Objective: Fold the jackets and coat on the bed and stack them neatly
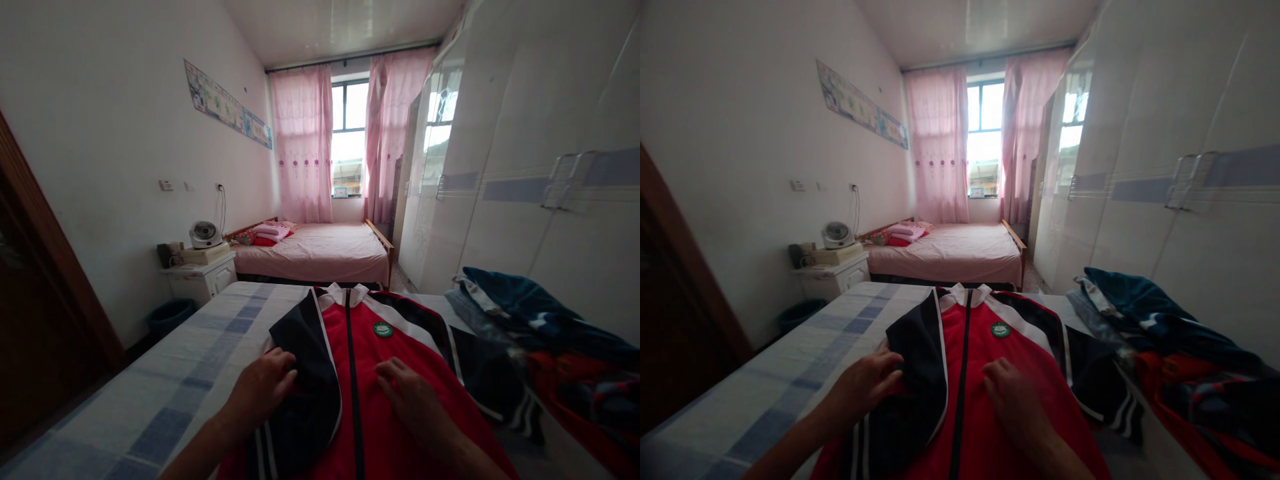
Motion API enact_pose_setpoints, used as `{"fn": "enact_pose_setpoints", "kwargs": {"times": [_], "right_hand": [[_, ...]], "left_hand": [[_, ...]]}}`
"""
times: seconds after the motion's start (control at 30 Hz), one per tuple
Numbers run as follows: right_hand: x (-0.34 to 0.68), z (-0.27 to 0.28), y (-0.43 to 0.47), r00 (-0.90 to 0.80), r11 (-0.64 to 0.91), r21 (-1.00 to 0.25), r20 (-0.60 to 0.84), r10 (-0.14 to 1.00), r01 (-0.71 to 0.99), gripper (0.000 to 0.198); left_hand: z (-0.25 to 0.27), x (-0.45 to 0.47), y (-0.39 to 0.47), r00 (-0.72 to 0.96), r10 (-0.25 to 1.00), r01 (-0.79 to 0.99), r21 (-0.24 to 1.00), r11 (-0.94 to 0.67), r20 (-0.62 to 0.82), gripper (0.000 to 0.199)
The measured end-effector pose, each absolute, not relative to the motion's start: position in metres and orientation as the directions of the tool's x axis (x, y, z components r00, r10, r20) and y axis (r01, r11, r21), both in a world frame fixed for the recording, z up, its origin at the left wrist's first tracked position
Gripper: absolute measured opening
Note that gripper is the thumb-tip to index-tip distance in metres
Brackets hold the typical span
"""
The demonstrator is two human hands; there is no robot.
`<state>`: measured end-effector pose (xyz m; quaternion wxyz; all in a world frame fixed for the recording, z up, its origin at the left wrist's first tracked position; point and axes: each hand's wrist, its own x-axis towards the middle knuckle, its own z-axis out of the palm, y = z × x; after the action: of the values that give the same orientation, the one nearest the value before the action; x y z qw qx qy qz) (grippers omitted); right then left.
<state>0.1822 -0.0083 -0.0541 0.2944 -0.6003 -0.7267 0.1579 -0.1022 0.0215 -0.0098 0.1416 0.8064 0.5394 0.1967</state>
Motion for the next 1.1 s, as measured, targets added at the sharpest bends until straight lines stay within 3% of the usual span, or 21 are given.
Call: {"fn": "enact_pose_setpoints", "kwargs": {"times": [0.1,0.2,0.33,0.47,0.57,0.63,0.73,0.83,0.97,1.1], "right_hand": [[0.158,-0.037,-0.018,-0.219,0.110,-0.815,-0.021,0.975,0.569,0.025],[0.132,-0.030,-0.025,-0.353,-0.186,-0.934,-0.292,0.889,0.304,0.028],[0.111,-0.038,-0.028,-0.354,-0.453,-0.879,-0.381,0.854,-0.148,0.036],[0.105,-0.052,-0.023,-0.326,-0.561,-0.754,-0.464,0.823,-0.341,0.024],[0.100,-0.057,-0.017,-0.401,-0.627,-0.689,-0.493,0.773,-0.363,0.018],[0.094,-0.054,-0.014,-0.447,-0.592,-0.737,-0.432,0.783,-0.325,0.020],[0.086,-0.038,-0.008,-0.439,-0.385,-0.852,-0.211,0.873,-0.355,0.026],[0.091,-0.015,0.001,-0.329,-0.202,-0.876,-0.053,0.943,-0.438,0.029],[0.114,-0.009,0.002,-0.160,-0.160,-0.902,-0.103,0.982,-0.401,0.036],[0.134,-0.029,-0.019,-0.351,-0.298,-0.952,-0.257,0.900,-0.068,0.043]], "left_hand": [[-0.026,-0.124,0.047,0.282,0.955,0.751,0.599,-0.277,0.088,0.027],[-0.037,-0.129,0.063,0.231,0.971,0.720,0.660,-0.212,0.059,0.034],[-0.044,-0.124,0.079,0.193,0.981,0.656,0.744,-0.126,-0.004,0.048],[-0.049,-0.120,0.090,0.160,0.987,0.657,0.744,-0.118,0.016,0.055],[-0.053,-0.119,0.095,0.139,0.988,0.702,0.697,-0.146,0.067,0.055],[-0.056,-0.119,0.097,0.145,0.986,0.728,0.665,-0.166,0.088,0.054],[-0.059,-0.120,0.098,0.158,0.983,0.766,0.616,-0.185,0.099,0.049],[-0.060,-0.122,0.098,0.192,0.976,0.800,0.559,-0.218,0.105,0.043],[-0.056,-0.127,0.098,0.268,0.958,0.820,0.498,-0.282,0.101,0.033],[-0.045,-0.127,0.110,0.272,0.956,0.851,0.438,-0.290,0.105,0.025]]}}
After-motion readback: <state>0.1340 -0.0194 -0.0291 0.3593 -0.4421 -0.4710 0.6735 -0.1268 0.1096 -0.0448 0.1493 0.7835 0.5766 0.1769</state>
